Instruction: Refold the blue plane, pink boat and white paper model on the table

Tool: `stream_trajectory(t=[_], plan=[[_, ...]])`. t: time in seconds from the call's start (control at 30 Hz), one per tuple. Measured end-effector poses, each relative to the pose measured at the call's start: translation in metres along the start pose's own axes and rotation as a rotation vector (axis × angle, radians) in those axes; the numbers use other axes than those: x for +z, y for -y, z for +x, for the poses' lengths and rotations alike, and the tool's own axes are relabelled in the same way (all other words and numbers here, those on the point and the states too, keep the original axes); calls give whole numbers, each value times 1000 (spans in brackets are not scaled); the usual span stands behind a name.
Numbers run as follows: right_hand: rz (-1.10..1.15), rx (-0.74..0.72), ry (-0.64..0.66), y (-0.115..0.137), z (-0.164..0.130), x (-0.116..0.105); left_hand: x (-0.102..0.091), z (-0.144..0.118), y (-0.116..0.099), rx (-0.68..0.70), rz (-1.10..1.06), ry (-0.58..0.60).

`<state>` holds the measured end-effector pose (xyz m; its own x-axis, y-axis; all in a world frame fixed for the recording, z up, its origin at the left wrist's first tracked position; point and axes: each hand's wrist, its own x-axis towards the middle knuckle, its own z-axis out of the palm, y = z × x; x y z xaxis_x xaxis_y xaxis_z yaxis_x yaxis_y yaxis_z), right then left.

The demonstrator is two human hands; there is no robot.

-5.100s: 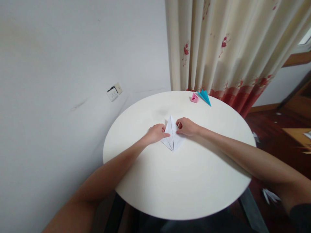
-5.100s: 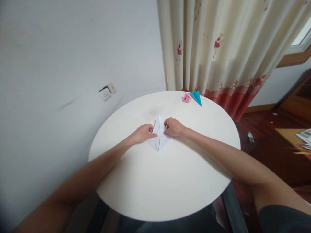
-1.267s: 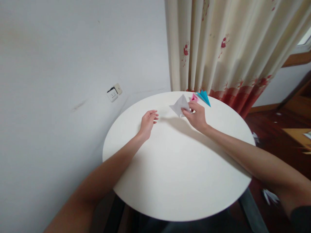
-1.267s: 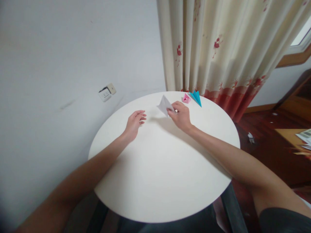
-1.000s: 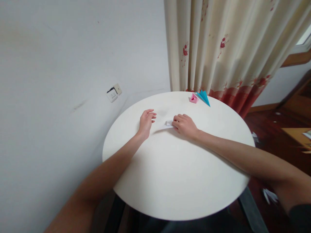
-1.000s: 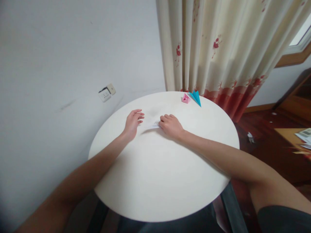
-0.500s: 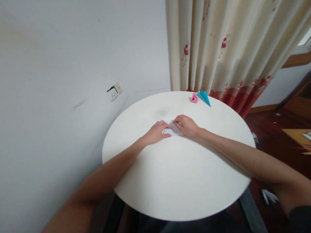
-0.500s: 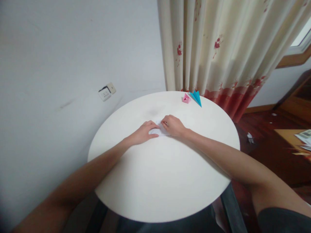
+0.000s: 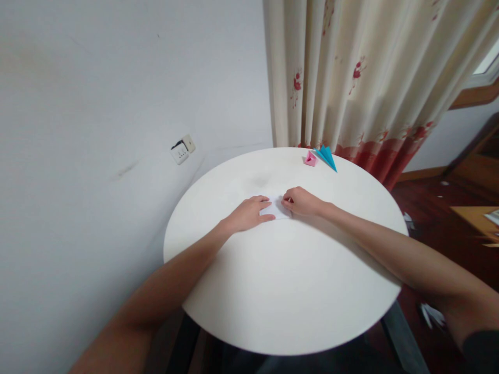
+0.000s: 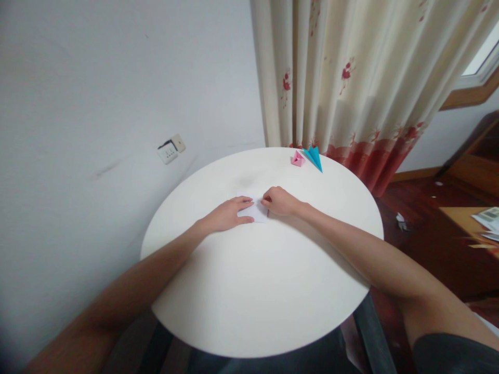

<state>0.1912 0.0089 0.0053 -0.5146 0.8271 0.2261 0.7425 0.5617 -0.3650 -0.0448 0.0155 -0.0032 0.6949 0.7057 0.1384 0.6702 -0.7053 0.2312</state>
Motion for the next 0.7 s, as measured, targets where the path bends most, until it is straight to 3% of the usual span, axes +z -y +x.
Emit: stream_trajectory(t=[0.2, 0.3, 0.47, 0.7], plan=[[163, -74, -45, -18, 3, 1, -9, -3, 1, 72, -143, 135], [229, -235, 81, -23, 2, -2, -13, -4, 4, 128, -215, 169], [217, -321, 185, -23, -3, -10, -15, -3, 11, 153, -221, 159], [188, -341, 161, -21, -4, -11, -18, -3, 11, 188, -106, 100]])
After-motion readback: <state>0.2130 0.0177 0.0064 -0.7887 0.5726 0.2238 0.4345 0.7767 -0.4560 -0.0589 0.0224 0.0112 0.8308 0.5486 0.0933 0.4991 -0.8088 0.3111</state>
